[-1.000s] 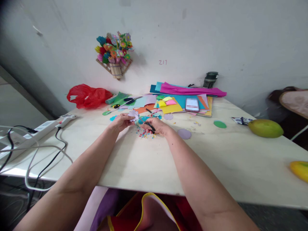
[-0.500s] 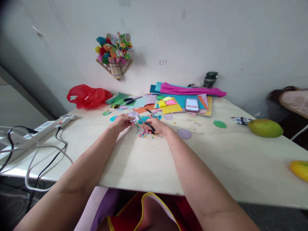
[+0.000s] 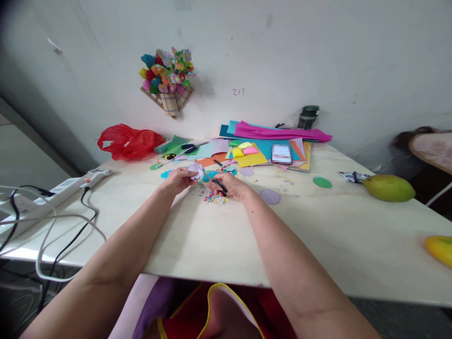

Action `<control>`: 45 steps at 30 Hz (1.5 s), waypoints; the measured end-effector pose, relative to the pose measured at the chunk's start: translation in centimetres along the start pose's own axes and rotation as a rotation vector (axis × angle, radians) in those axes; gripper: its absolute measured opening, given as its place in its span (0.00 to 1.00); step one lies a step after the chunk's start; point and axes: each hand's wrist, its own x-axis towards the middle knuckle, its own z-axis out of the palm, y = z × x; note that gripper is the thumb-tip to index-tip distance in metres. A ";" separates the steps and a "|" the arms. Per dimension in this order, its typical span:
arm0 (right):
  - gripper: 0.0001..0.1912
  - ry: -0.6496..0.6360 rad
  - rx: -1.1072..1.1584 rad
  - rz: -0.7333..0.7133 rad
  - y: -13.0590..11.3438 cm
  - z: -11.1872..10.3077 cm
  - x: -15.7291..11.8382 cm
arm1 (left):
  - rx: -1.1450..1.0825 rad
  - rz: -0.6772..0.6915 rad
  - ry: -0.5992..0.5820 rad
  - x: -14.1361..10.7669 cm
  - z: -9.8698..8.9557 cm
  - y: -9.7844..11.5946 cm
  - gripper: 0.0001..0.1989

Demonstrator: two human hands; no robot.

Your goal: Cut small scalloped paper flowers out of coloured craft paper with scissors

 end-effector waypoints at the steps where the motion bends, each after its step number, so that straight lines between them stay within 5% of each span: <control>1: 0.12 0.000 0.002 0.000 0.0 0.0 0.0 | -0.004 0.000 -0.003 0.0 0.0 0.0 0.04; 36: 0.10 0.009 0.038 -0.041 0.7 -0.3 0.7 | -0.004 0.036 -0.124 0.3 -0.2 -0.3 0.06; 45: 0.09 0.038 0.061 -0.051 0.8 -0.2 1.0 | 0.016 0.032 -0.055 0.2 0.3 -0.5 0.08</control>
